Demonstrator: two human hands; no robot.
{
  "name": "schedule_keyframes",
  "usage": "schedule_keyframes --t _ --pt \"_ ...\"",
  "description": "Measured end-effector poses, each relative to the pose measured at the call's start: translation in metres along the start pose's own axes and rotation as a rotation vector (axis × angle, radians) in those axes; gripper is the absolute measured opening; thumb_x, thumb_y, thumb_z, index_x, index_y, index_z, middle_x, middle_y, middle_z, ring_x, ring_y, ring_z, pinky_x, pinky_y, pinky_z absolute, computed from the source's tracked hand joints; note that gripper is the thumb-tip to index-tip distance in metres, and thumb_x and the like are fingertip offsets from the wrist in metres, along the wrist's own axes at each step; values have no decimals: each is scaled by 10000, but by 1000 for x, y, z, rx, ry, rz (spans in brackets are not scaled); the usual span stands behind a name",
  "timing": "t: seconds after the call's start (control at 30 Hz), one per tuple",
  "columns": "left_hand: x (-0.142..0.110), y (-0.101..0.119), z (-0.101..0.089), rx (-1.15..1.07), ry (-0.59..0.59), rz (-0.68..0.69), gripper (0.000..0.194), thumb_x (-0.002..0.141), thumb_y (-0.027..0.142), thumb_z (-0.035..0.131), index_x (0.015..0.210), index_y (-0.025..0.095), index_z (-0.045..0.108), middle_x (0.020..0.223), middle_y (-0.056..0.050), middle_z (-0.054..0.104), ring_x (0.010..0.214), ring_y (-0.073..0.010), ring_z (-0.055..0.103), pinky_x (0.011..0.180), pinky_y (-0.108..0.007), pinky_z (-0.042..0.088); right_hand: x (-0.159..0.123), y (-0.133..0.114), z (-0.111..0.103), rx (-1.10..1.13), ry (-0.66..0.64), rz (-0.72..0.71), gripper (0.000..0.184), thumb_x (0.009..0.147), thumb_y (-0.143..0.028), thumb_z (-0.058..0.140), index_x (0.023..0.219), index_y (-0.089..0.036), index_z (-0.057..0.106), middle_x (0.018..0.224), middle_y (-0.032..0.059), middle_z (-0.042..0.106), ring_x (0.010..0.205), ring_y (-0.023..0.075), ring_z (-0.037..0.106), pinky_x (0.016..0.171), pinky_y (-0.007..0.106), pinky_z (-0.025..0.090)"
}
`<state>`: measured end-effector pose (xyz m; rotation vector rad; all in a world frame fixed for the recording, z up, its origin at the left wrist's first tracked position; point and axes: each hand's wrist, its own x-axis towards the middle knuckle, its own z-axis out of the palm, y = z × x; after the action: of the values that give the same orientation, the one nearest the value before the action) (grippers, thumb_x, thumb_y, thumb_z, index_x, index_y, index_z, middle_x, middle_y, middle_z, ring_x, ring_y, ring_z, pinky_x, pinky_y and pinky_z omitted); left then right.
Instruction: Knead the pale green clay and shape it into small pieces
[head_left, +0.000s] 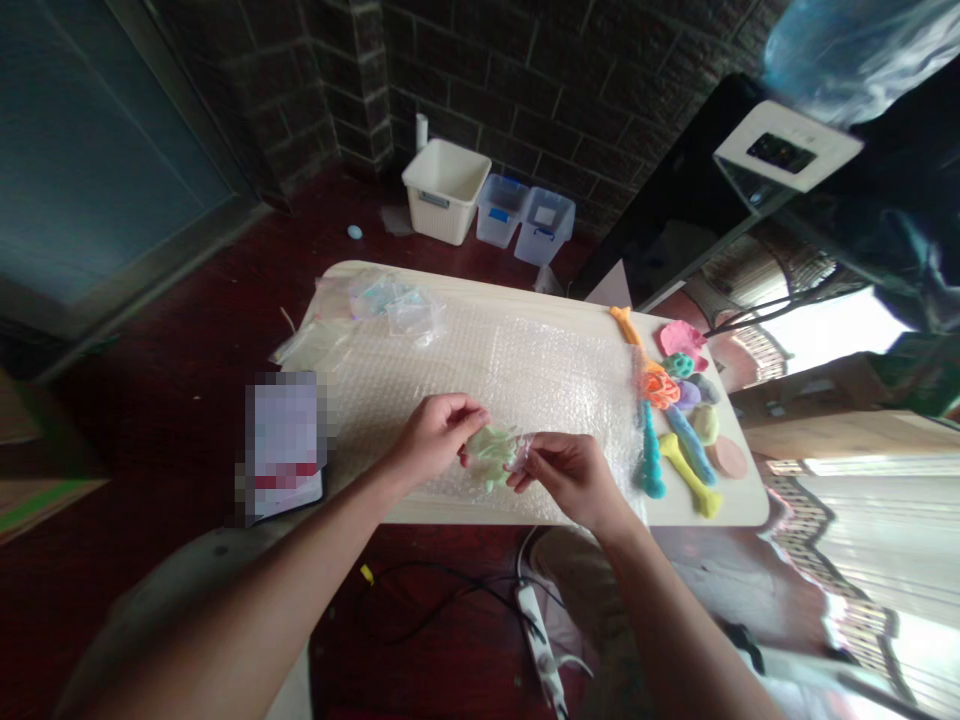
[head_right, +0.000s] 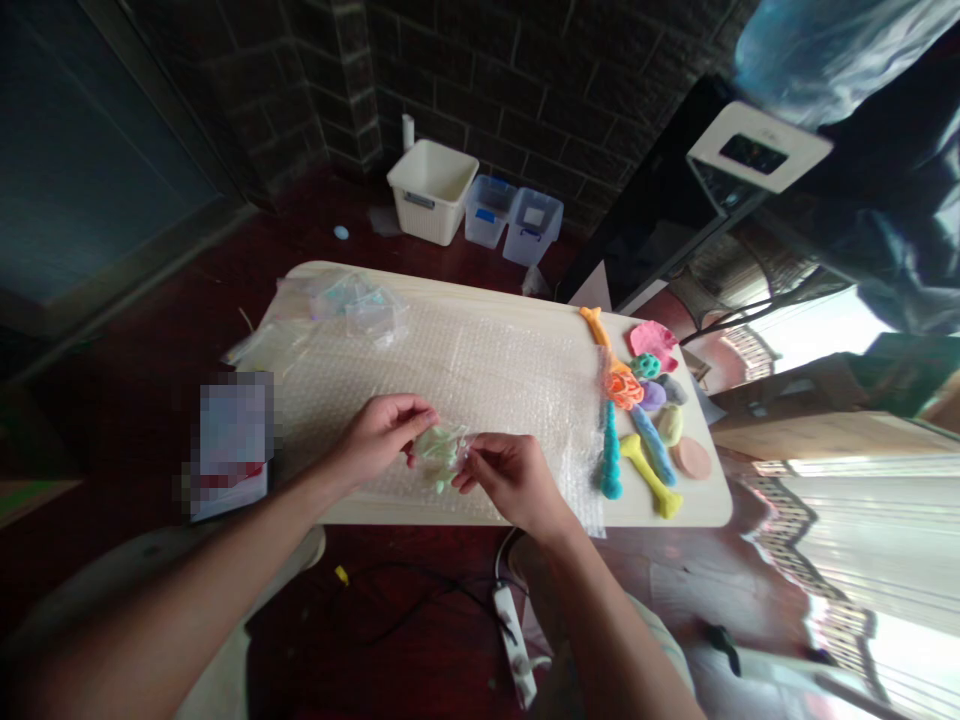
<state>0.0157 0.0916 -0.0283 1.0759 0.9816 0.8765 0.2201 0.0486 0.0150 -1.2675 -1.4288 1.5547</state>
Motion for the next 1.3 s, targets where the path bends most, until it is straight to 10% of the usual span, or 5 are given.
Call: schedule_keyframes --t 0.3,0.57,0.8,1.07,1.3 --pt "1 -3 4 -45 82 -51 330 835 450 750 819 127 685 671 0 608 474 -98 561 394 -211 499 -1 4 4 102 280 -56 259 796 -378 881 893 -175 752 715 55 780 654 214 779 580 311 671" --pt "-4 0 15 -258 75 -258 189 881 300 692 829 120 668 654 -13 638 510 -122 621 401 -206 500 -10 -5 13 -532 301 -382 348 923 -313 764 1250 -201 723 1062 109 735 743 182 758 568 283 652" --pt "-2 -3 22 -156 138 -228 164 922 222 625 787 132 646 645 7 605 448 -116 603 358 -201 453 -4 1 9 -836 410 -620 28 903 -198 791 917 -208 769 811 34 681 612 137 657 536 274 542" --pt "-2 2 17 -227 118 -281 236 923 363 621 808 159 594 637 13 554 461 -124 571 363 -206 421 -3 0 8 -623 400 -551 76 917 -161 752 933 -231 778 933 49 666 767 164 672 610 288 568" --pt "-17 13 11 219 -134 160 557 905 477 707 1372 199 582 1395 -156 622 1285 -302 599 1058 -426 507 -2 5 8 -421 387 -400 20 943 -203 717 937 -215 732 950 53 667 758 156 661 611 290 570"
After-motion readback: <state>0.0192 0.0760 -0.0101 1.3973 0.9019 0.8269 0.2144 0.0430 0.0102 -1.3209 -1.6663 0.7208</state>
